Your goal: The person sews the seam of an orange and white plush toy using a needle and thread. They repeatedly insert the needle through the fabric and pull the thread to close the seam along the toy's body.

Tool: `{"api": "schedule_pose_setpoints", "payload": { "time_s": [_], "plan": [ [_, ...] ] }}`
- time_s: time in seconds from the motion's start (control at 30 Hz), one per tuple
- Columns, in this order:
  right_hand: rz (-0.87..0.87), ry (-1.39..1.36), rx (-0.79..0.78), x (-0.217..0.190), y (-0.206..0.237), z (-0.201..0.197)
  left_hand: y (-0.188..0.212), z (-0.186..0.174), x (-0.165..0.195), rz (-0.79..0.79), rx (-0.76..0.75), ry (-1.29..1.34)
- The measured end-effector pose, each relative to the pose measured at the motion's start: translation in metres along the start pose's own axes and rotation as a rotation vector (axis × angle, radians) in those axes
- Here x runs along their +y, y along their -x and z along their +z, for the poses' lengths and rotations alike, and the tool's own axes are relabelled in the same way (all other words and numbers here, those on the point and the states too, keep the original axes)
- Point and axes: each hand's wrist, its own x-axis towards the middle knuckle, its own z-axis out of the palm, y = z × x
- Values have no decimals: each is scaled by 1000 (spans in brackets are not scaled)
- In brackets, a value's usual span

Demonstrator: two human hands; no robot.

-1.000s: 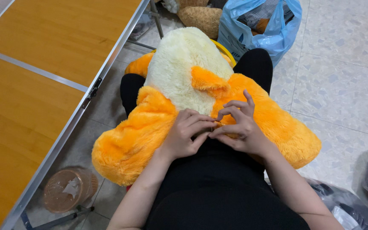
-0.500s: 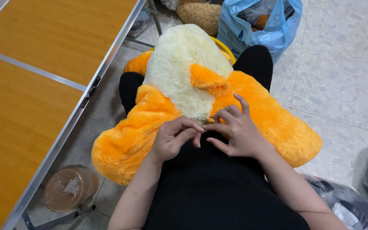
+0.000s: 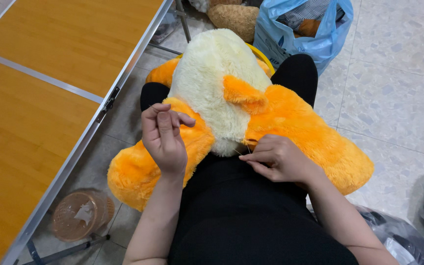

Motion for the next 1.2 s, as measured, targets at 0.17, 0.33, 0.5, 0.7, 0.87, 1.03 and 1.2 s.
{"api": "schedule_pose_setpoints", "payload": {
  "time_s": [0.17, 0.33, 0.5, 0.7, 0.87, 1.03, 1.2],
  "plan": [
    [79, -83, -129, 3, 3, -8, -4, -2, -12, -29, 27, 47],
    [135, -211, -200, 0, 5, -13, -2, -1, -18, -73, -6, 36],
    [50, -20, 63, -7, 8, -17, -4, 4, -10, -47, -55, -170],
    [159, 362, 134, -4, 1, -22, 2, 21, 0, 183, -176, -631],
    [97, 478, 127, 4, 1, -23, 3, 30, -8, 350, -422, -1021],
    [90, 499, 99, 6, 3, -25, 15, 31, -17, 367, -541, -1097],
    [109, 532, 232, -1, -2, -9, 23, 34, -19, 326, -561, -1148]
  ]
}}
